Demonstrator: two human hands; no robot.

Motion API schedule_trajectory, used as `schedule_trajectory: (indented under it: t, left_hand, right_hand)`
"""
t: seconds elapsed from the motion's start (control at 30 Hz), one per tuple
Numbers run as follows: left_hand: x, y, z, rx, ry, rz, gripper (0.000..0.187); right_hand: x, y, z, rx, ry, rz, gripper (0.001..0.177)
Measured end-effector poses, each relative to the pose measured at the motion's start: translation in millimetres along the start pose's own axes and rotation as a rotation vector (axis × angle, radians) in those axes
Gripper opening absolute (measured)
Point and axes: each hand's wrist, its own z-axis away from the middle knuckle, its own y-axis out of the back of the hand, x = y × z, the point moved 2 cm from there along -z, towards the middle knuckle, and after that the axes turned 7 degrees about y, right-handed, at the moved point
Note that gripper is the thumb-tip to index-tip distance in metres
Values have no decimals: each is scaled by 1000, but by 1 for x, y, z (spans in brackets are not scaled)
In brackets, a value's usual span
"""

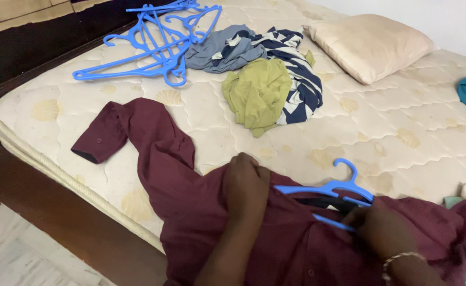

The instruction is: The person lays a maroon long-sleeved shirt on a bed, smooths it out, and buttons it from bottom to top. Then the person places a blue plastic hanger into the shirt, adjusts the collar, and hangs the shirt in a wardrobe among other garments.

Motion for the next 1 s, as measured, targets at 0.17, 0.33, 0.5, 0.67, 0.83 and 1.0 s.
schedule_trajectory:
  t: [0.17,0.33,0.5,0.67,0.83,1.0]
  left_hand:
    - [-1,-18,6,191,34,398,19]
    - [-22,-31,-10,73,337,192,19]
    - [-6,-13,-2,172,35,240,14]
    - [4,-21,-7,-223,-97,474,20]
    - [18,-7,1,-507,-97,478,25]
    - [26,1,10,-543,-252,199,24]
  right_hand:
    - [1,33,0,175,-55,-185,23]
    - [17,12,-3,108,-74,-232,12]
    - [4,-5,5,-23,-168,-94,13]
    - [6,-3,7,63,-197,-4,23]
    - [35,1,-13,75,-174,24,28]
    - [90,-23,-69,-40,-135,76,31]
